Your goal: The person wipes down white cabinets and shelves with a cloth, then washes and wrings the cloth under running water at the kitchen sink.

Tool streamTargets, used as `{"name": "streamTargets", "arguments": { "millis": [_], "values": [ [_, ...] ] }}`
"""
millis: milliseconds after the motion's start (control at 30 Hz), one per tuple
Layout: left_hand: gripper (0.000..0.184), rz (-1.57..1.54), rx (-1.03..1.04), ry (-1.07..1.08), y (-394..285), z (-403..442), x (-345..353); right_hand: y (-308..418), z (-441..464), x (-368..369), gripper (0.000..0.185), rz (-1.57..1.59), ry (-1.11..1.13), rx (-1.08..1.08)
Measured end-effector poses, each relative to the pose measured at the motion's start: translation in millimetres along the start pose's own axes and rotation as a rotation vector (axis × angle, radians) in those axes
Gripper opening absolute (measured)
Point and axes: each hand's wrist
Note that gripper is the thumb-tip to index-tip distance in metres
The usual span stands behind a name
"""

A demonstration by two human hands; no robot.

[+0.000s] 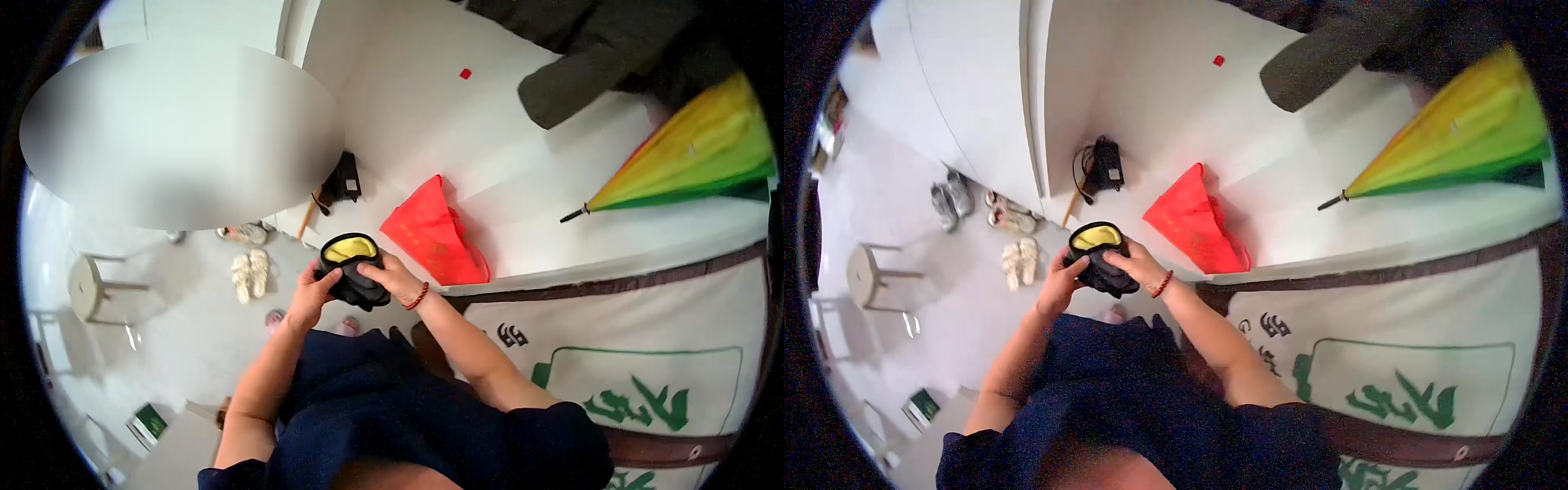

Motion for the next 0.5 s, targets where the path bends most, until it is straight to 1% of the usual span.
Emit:
{"name": "streamTargets", "arguments": {
  "millis": [67,100,133,167,200,300,333,400,433,467,500],
  "values": [
    [0.026,0.080,0.029,0.009,-34.6,-5.8,1.5,3.8,1.7,6.6,0.038,0.024,-0.069,-0.120],
    [0.023,0.136,0.084,0.050,-46.2,-1.1,0.1,6.5,1.7,7.3,0.035,-0.025,-0.127,-0.198],
    [0.021,0.190,0.136,0.088,-58.7,4.3,-0.5,14.8,-0.7,9.0,0.037,0.130,-0.146,-0.139],
    [0.018,0.168,0.147,0.113,-69.9,12.2,7.9,25.1,-8.1,3.4,0.038,0.243,-0.202,-0.052],
    [0.018,0.159,0.110,0.118,-81.3,12.8,11.8,41.5,-18.1,9.8,0.040,0.346,-0.253,0.037],
    [0.019,0.138,0.020,0.149,-110.1,23.5,19.4,39.1,-16.7,12.1,0.042,0.637,-0.241,-0.050],
    [0.019,0.174,0.045,0.159,-114.8,29.9,19.5,27.1,-10.4,7.1,0.041,0.732,-0.243,-0.096],
    [0.020,0.235,0.095,0.177,-125.5,38.7,24.1,26.8,-5.8,-1.1,0.038,0.857,-0.239,-0.188],
    [0.024,0.299,0.121,0.168,-133.2,37.8,29.9,40.5,-7.7,-2.6,0.036,0.949,-0.275,-0.161],
    [0.026,0.370,0.176,0.148,-142.5,38.9,34.3,36.0,1.1,-15.4,0.035,1.028,-0.267,-0.164],
    [0.027,0.439,0.231,0.123,-151.0,42.2,37.6,42.7,7.1,-22.4,0.035,1.059,-0.292,-0.177]
  ]
}}
Point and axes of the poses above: each hand's wrist, its own z-axis towards the middle knuckle, its own x-axis out of the palm, y = z × x, and after that the axes turned 1 degree about -z, right-handed
